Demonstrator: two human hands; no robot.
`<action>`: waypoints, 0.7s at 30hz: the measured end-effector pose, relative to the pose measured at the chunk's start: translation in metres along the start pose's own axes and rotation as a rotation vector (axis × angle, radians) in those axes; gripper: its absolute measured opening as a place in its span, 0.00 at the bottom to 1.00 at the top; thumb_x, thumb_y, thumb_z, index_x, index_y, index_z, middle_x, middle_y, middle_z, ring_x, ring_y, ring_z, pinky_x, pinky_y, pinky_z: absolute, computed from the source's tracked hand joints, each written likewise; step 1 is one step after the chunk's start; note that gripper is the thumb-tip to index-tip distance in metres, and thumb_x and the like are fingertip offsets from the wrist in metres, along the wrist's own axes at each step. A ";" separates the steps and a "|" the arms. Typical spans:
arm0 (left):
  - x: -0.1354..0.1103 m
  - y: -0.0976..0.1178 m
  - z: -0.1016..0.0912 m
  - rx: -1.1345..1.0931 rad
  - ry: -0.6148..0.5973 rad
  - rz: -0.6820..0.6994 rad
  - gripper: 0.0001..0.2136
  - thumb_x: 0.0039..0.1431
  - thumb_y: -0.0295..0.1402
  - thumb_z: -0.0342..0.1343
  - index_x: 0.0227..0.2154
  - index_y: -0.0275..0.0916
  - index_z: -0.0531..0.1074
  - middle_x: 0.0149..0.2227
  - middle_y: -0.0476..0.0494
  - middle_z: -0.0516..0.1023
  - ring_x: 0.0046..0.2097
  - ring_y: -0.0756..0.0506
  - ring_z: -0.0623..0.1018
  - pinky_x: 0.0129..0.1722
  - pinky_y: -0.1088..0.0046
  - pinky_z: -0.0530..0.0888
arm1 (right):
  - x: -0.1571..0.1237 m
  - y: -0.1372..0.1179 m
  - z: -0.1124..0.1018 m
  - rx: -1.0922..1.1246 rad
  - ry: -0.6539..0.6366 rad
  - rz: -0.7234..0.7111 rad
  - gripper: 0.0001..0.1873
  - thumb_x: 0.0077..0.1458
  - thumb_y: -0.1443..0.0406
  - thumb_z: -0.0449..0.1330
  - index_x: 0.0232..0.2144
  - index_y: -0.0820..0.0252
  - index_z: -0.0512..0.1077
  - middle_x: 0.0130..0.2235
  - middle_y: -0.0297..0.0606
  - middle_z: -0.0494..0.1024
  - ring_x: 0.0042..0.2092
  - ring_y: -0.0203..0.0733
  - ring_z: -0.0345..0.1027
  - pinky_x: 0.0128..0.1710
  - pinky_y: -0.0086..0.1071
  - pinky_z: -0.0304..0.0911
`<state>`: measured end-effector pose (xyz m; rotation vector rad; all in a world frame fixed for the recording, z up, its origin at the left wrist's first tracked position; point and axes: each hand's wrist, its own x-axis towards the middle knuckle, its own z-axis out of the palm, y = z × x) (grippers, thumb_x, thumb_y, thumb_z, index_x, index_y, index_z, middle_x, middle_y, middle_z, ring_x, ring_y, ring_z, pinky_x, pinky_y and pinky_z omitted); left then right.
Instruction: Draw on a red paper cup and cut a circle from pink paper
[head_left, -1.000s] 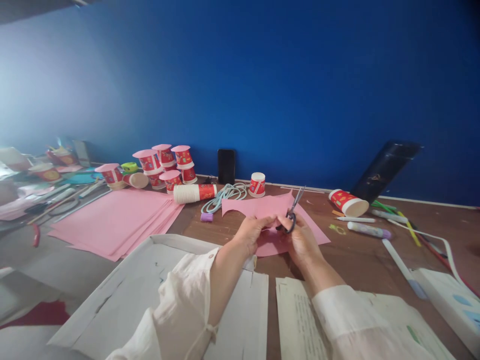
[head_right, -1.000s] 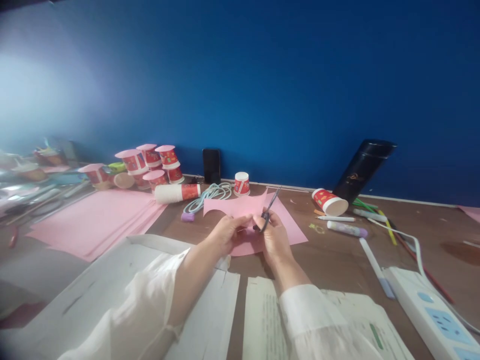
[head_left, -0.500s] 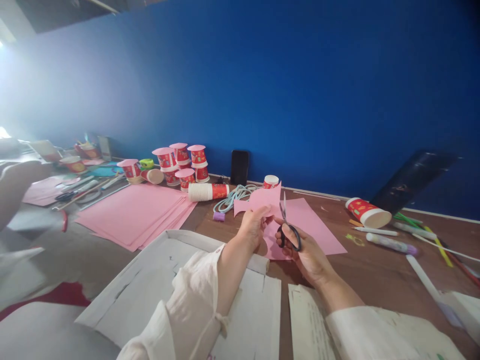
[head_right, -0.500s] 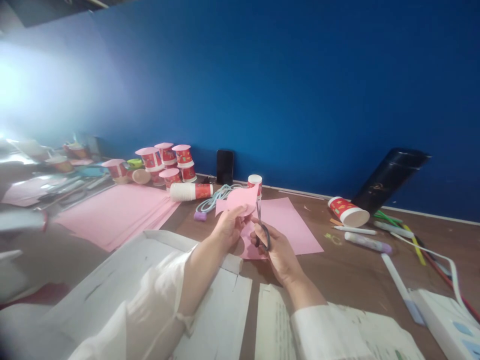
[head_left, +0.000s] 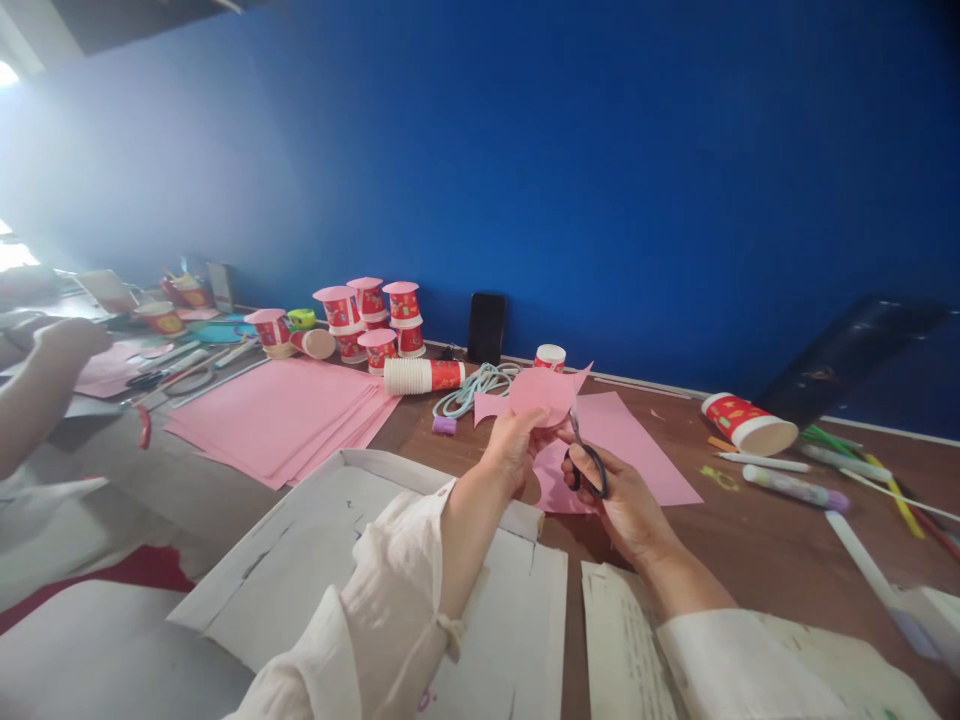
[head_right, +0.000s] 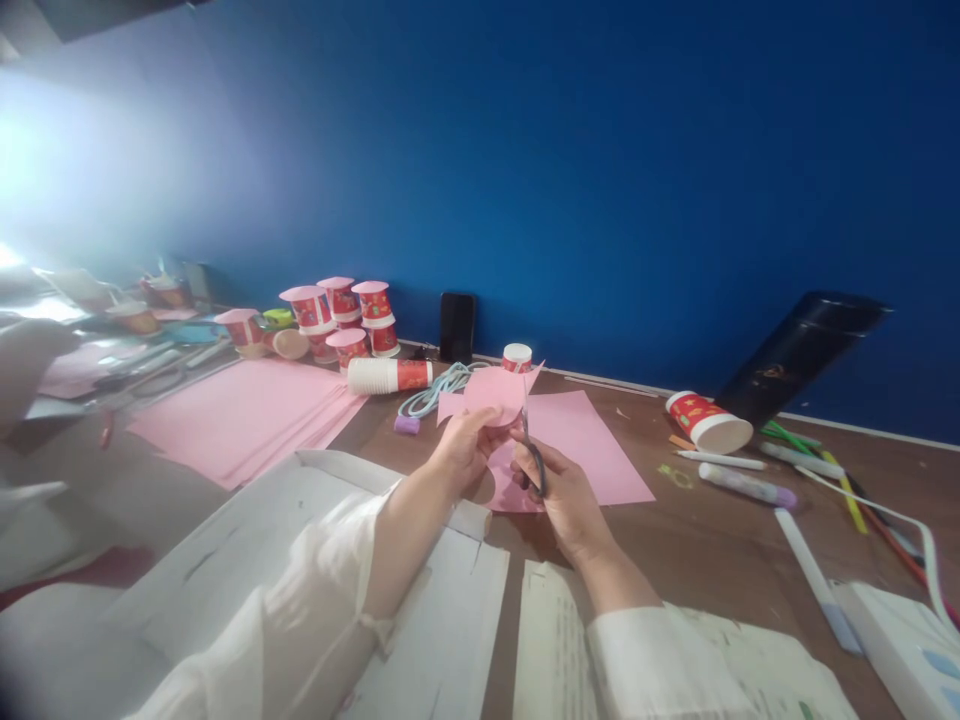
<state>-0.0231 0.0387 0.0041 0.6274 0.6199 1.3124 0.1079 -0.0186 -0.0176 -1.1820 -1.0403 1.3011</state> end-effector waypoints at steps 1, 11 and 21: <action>-0.001 0.000 0.001 0.001 -0.003 -0.002 0.10 0.43 0.28 0.62 0.31 0.32 0.75 0.29 0.42 0.79 0.32 0.46 0.79 0.40 0.68 0.75 | 0.001 0.001 0.000 -0.009 0.008 -0.012 0.30 0.45 0.49 0.67 0.49 0.55 0.75 0.30 0.34 0.73 0.31 0.34 0.62 0.23 0.26 0.50; 0.001 -0.006 0.003 -0.076 0.046 0.000 0.13 0.39 0.27 0.65 0.32 0.33 0.74 0.31 0.44 0.79 0.33 0.47 0.79 0.43 0.66 0.74 | 0.003 0.002 0.002 -0.001 0.065 -0.033 0.30 0.43 0.50 0.69 0.47 0.56 0.76 0.30 0.34 0.73 0.31 0.35 0.62 0.23 0.26 0.50; 0.003 -0.009 0.000 -0.038 0.009 0.017 0.10 0.39 0.27 0.65 0.29 0.35 0.74 0.28 0.46 0.78 0.32 0.46 0.79 0.44 0.65 0.74 | 0.004 0.001 -0.001 -0.061 0.082 -0.027 0.29 0.45 0.49 0.67 0.48 0.54 0.76 0.30 0.35 0.72 0.31 0.35 0.61 0.23 0.26 0.51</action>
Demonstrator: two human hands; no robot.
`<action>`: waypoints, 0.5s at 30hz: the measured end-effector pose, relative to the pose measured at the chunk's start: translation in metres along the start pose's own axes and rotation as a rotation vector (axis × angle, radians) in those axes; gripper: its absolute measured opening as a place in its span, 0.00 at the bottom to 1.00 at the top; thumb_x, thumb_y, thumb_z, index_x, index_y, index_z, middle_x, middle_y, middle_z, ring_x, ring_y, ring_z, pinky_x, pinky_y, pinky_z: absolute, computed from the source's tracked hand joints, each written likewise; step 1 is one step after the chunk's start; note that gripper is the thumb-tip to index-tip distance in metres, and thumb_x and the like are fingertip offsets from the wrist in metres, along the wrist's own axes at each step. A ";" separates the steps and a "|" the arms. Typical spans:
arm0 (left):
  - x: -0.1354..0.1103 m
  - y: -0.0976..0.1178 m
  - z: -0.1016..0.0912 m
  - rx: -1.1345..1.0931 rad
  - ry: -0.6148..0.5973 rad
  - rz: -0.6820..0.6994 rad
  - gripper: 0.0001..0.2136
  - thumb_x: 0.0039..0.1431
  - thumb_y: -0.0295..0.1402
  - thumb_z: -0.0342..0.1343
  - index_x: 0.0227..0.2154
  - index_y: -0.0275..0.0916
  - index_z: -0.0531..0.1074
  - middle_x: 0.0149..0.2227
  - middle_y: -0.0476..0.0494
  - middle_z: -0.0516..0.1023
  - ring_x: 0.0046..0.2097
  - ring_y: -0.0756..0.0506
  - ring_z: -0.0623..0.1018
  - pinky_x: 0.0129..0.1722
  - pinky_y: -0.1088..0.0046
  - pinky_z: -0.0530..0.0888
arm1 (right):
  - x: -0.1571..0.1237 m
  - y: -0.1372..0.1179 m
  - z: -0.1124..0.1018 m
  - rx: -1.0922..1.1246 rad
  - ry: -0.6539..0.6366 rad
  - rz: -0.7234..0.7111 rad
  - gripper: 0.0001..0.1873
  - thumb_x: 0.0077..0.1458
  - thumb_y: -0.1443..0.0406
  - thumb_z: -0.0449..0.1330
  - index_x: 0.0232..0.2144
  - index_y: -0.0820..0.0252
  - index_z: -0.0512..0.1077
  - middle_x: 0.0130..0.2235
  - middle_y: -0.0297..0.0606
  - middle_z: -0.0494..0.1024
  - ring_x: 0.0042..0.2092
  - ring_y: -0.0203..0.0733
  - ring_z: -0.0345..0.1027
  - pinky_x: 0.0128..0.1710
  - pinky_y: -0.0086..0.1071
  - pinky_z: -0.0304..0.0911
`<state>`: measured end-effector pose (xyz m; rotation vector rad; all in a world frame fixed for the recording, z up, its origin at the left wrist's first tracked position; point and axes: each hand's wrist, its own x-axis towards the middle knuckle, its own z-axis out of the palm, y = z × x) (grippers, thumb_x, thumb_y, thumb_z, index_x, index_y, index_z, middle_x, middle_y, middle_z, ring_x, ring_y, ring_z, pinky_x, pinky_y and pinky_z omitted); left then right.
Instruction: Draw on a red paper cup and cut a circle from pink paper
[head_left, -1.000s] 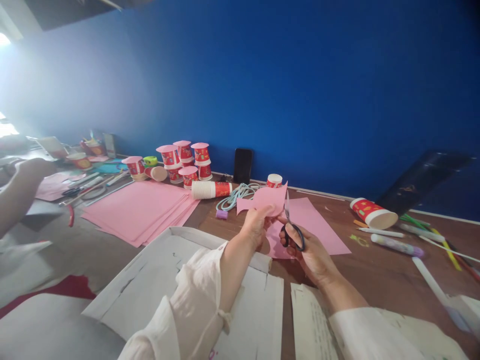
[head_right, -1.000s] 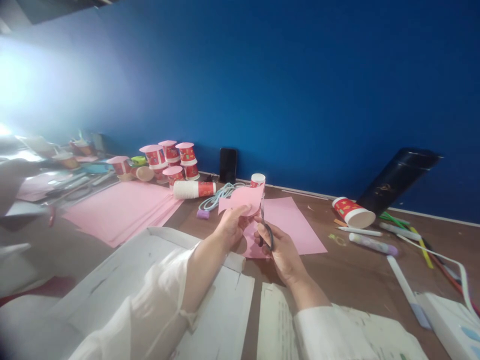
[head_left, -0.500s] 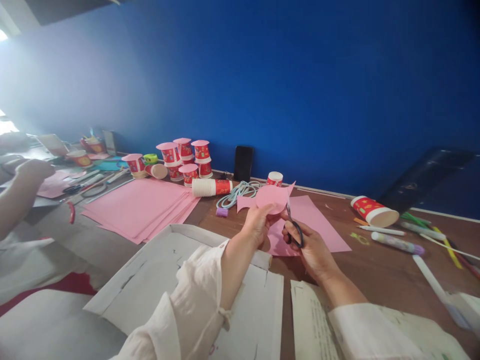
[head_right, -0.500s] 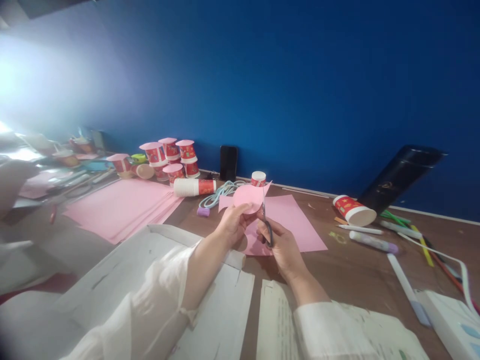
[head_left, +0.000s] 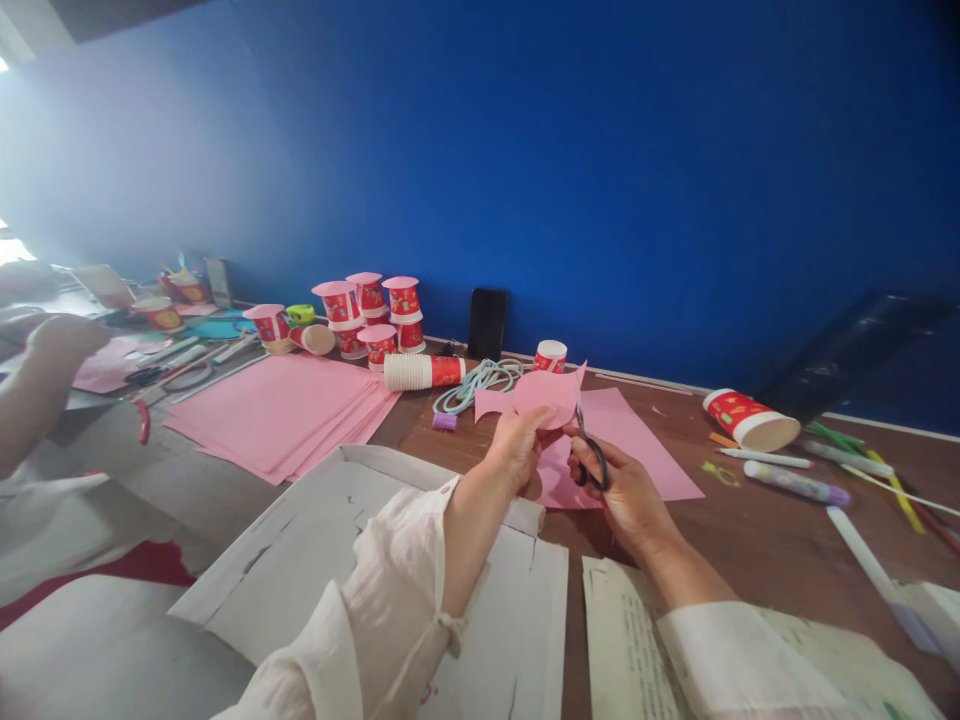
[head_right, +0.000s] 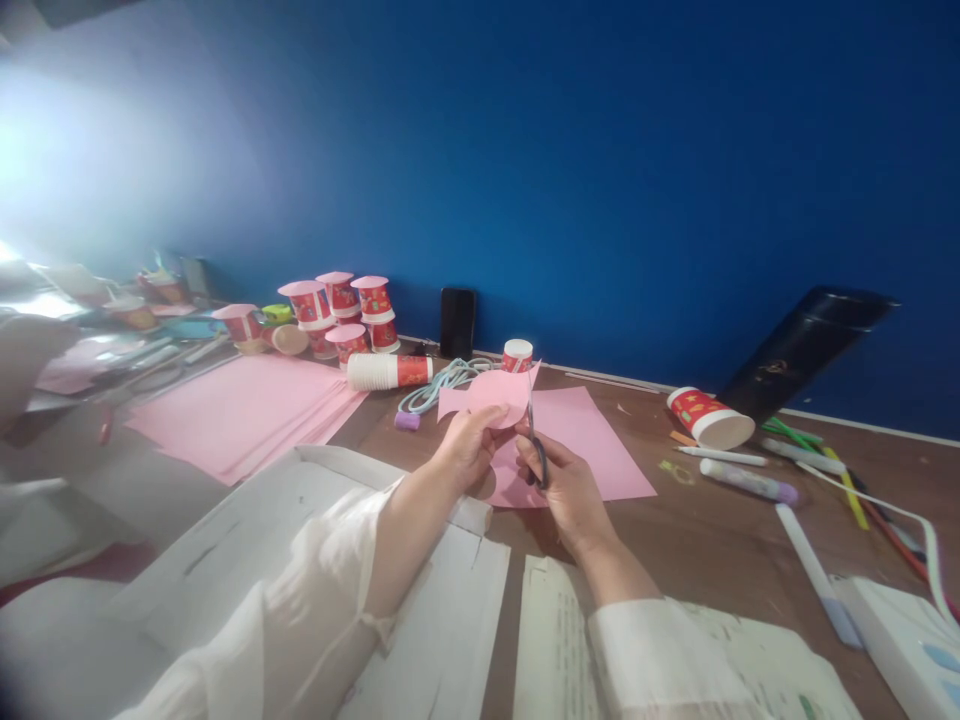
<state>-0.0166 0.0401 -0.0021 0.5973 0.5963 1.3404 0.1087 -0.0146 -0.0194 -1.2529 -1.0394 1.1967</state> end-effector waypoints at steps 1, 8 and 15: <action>0.000 0.000 0.000 0.004 -0.005 0.000 0.10 0.40 0.27 0.65 0.29 0.35 0.74 0.28 0.46 0.78 0.32 0.45 0.79 0.43 0.64 0.74 | 0.000 -0.001 0.000 -0.006 0.000 0.006 0.29 0.45 0.49 0.67 0.48 0.54 0.76 0.30 0.35 0.72 0.32 0.35 0.62 0.24 0.25 0.52; -0.002 0.004 0.003 0.007 0.022 -0.033 0.12 0.40 0.26 0.64 0.33 0.33 0.75 0.31 0.42 0.80 0.34 0.44 0.80 0.42 0.63 0.75 | -0.001 -0.001 -0.001 -0.040 0.008 0.019 0.28 0.45 0.48 0.67 0.47 0.52 0.77 0.31 0.34 0.71 0.32 0.34 0.61 0.25 0.25 0.52; -0.003 0.007 0.006 0.005 0.061 -0.056 0.14 0.40 0.25 0.63 0.34 0.32 0.74 0.31 0.41 0.80 0.33 0.44 0.79 0.43 0.62 0.76 | 0.000 -0.001 -0.002 -0.066 0.006 0.013 0.29 0.46 0.47 0.66 0.47 0.54 0.76 0.30 0.34 0.70 0.31 0.34 0.60 0.25 0.25 0.52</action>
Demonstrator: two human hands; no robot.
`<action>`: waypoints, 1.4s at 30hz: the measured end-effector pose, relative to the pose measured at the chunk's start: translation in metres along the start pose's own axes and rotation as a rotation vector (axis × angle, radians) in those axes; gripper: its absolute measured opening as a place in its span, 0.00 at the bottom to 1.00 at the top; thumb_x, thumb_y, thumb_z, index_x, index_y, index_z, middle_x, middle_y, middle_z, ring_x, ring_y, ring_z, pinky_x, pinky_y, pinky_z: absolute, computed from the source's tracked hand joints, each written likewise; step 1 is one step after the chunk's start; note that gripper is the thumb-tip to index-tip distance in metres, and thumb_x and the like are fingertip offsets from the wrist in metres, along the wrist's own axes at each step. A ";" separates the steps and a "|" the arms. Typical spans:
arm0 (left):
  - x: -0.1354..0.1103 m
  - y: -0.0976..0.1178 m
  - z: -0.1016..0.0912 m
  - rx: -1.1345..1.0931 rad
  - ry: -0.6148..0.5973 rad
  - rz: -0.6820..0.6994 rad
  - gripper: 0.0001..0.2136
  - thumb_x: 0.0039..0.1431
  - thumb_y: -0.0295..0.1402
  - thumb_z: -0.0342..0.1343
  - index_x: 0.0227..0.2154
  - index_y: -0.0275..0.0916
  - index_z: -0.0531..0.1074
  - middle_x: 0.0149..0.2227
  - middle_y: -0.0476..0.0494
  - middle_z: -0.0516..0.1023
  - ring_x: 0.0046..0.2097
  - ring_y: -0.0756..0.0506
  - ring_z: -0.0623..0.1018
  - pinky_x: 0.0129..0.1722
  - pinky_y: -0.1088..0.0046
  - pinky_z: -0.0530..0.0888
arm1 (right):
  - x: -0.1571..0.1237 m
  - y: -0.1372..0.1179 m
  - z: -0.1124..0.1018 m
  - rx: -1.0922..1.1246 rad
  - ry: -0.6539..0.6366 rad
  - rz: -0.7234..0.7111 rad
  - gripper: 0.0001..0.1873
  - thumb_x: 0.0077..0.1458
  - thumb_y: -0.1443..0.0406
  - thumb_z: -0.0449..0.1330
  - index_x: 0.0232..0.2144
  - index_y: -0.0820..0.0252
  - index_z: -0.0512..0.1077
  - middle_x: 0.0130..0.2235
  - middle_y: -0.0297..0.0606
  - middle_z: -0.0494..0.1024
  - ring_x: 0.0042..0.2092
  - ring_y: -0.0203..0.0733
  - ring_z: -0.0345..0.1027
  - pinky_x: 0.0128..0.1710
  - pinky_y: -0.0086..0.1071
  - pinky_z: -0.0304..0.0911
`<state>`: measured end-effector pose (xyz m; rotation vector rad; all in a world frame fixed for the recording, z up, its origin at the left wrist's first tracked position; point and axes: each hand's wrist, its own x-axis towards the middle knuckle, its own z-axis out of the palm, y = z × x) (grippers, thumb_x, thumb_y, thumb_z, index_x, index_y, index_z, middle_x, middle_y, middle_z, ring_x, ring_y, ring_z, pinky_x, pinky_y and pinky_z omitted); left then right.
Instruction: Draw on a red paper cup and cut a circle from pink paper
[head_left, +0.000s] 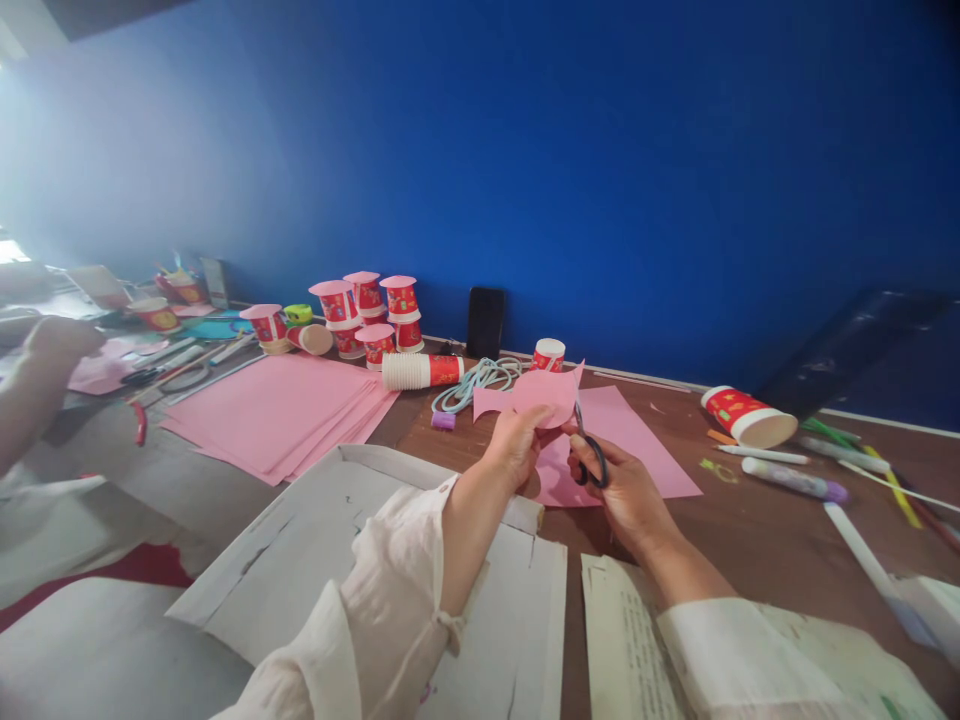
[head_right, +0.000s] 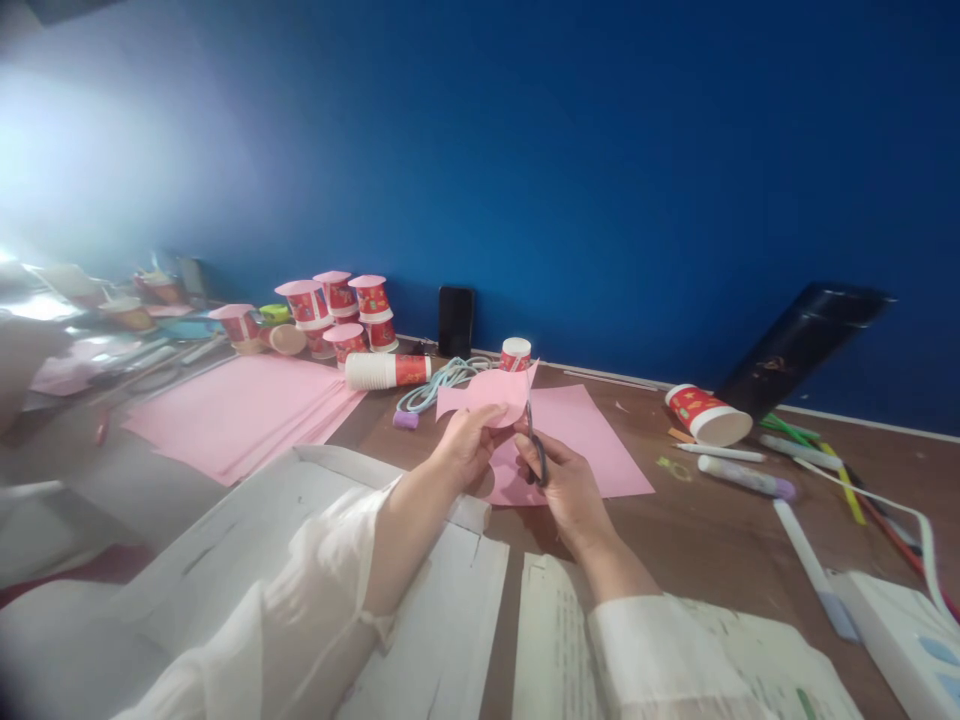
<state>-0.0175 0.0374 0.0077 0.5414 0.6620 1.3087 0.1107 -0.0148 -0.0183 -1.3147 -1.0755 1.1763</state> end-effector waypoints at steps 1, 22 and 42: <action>0.000 0.000 0.000 0.000 0.000 -0.002 0.14 0.40 0.25 0.63 0.34 0.32 0.74 0.31 0.41 0.80 0.34 0.43 0.79 0.44 0.61 0.76 | 0.000 0.000 0.000 -0.004 0.000 -0.002 0.28 0.46 0.47 0.66 0.47 0.54 0.76 0.29 0.33 0.70 0.31 0.34 0.60 0.25 0.25 0.52; 0.003 -0.002 -0.003 -0.021 -0.008 -0.001 0.15 0.41 0.23 0.62 0.36 0.31 0.75 0.31 0.40 0.80 0.33 0.45 0.79 0.43 0.65 0.75 | -0.003 -0.007 0.002 -0.043 -0.006 -0.023 0.29 0.46 0.47 0.65 0.47 0.57 0.76 0.27 0.33 0.69 0.29 0.34 0.59 0.25 0.27 0.51; 0.005 -0.003 -0.005 -0.013 -0.024 0.027 0.13 0.41 0.25 0.62 0.34 0.30 0.74 0.30 0.41 0.79 0.33 0.45 0.79 0.42 0.66 0.75 | -0.002 -0.009 0.001 -0.083 -0.019 -0.054 0.29 0.46 0.47 0.65 0.46 0.58 0.77 0.27 0.32 0.69 0.29 0.34 0.60 0.25 0.27 0.54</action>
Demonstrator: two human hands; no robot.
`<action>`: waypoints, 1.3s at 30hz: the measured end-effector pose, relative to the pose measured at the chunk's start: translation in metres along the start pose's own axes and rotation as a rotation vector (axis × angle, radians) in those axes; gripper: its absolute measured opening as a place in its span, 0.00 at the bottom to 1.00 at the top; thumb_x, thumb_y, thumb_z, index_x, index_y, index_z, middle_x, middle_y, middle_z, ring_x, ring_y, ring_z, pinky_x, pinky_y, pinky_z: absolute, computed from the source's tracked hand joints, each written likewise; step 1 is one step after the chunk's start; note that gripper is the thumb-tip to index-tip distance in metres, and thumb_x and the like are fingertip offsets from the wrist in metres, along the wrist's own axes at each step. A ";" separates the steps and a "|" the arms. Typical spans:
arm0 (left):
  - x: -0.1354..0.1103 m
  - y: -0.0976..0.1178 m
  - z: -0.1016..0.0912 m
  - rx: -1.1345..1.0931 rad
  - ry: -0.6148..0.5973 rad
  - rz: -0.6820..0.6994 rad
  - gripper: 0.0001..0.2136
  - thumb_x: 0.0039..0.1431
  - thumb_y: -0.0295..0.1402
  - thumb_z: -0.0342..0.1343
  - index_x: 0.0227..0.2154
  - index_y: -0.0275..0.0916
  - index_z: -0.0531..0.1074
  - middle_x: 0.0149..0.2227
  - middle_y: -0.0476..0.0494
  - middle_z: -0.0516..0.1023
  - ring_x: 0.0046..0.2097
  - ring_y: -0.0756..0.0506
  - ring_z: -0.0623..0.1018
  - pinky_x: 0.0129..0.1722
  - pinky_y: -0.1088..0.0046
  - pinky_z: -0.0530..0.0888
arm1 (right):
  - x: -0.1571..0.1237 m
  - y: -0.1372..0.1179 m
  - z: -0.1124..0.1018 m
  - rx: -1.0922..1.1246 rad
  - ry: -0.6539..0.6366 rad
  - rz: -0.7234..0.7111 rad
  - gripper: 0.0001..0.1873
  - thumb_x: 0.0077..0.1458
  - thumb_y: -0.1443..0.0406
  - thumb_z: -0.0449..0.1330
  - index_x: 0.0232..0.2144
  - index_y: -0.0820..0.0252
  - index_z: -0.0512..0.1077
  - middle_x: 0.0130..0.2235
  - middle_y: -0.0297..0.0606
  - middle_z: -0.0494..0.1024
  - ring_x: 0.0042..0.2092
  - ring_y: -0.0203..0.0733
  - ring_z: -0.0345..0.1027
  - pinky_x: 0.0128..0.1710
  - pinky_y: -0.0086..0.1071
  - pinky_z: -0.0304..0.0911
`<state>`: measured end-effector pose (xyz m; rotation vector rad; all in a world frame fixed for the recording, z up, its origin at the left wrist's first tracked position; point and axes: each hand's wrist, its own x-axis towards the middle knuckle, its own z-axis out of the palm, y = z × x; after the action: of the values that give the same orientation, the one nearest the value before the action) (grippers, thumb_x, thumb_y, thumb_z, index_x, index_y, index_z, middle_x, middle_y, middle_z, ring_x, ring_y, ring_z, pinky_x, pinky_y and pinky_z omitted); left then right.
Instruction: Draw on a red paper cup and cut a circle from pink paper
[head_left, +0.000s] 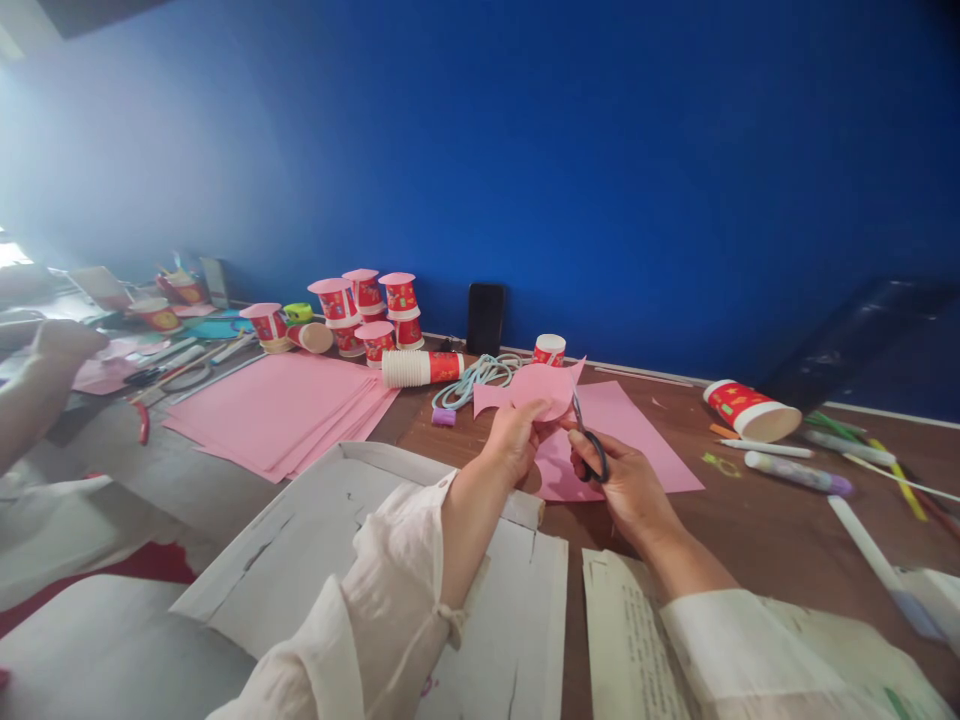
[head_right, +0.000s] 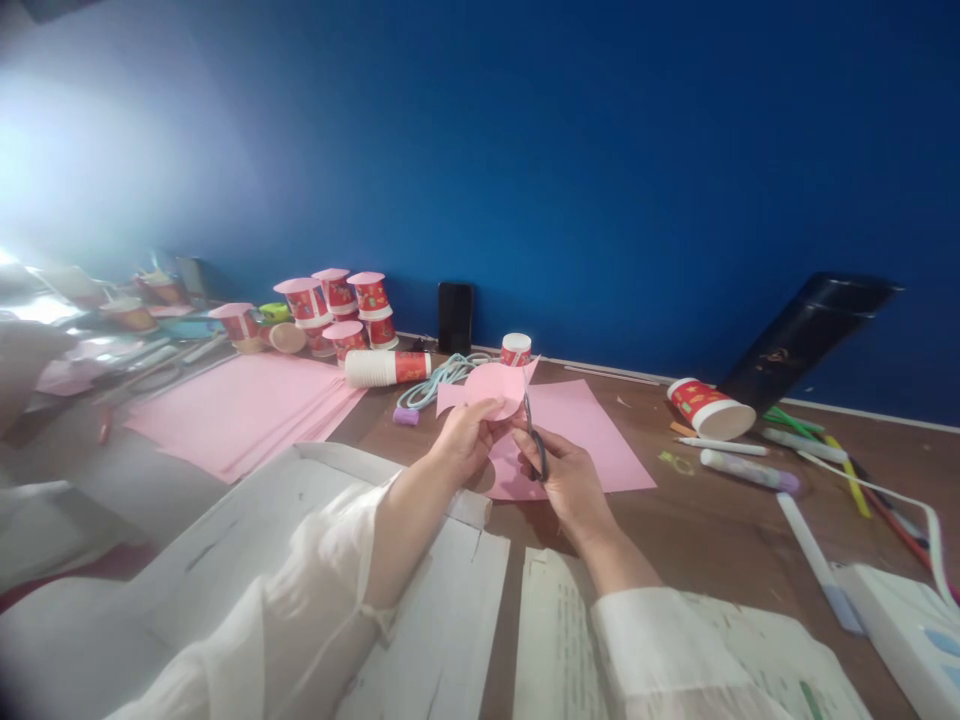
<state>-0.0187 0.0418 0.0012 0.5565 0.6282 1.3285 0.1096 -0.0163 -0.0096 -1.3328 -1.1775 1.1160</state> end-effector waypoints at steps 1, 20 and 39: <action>0.000 0.000 0.000 0.004 0.003 0.002 0.13 0.41 0.25 0.62 0.34 0.30 0.74 0.30 0.40 0.80 0.34 0.45 0.79 0.41 0.66 0.75 | 0.000 -0.001 0.000 -0.005 0.000 -0.004 0.29 0.46 0.46 0.65 0.46 0.58 0.77 0.27 0.32 0.69 0.29 0.34 0.60 0.25 0.27 0.54; 0.001 0.001 -0.001 -0.019 0.078 0.011 0.11 0.43 0.24 0.63 0.33 0.32 0.72 0.33 0.39 0.80 0.38 0.42 0.81 0.45 0.65 0.76 | -0.001 -0.002 0.002 0.010 0.018 0.006 0.34 0.43 0.45 0.66 0.48 0.60 0.77 0.26 0.32 0.71 0.28 0.34 0.61 0.25 0.28 0.55; 0.001 0.002 -0.001 -0.033 0.094 0.033 0.10 0.44 0.23 0.62 0.33 0.33 0.73 0.31 0.42 0.80 0.34 0.47 0.80 0.45 0.67 0.74 | -0.002 0.000 0.003 0.005 0.031 0.003 0.33 0.43 0.45 0.66 0.47 0.60 0.77 0.25 0.32 0.70 0.27 0.33 0.61 0.24 0.28 0.54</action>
<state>-0.0202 0.0433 0.0017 0.4820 0.6753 1.3996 0.1064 -0.0176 -0.0097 -1.3440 -1.1491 1.0960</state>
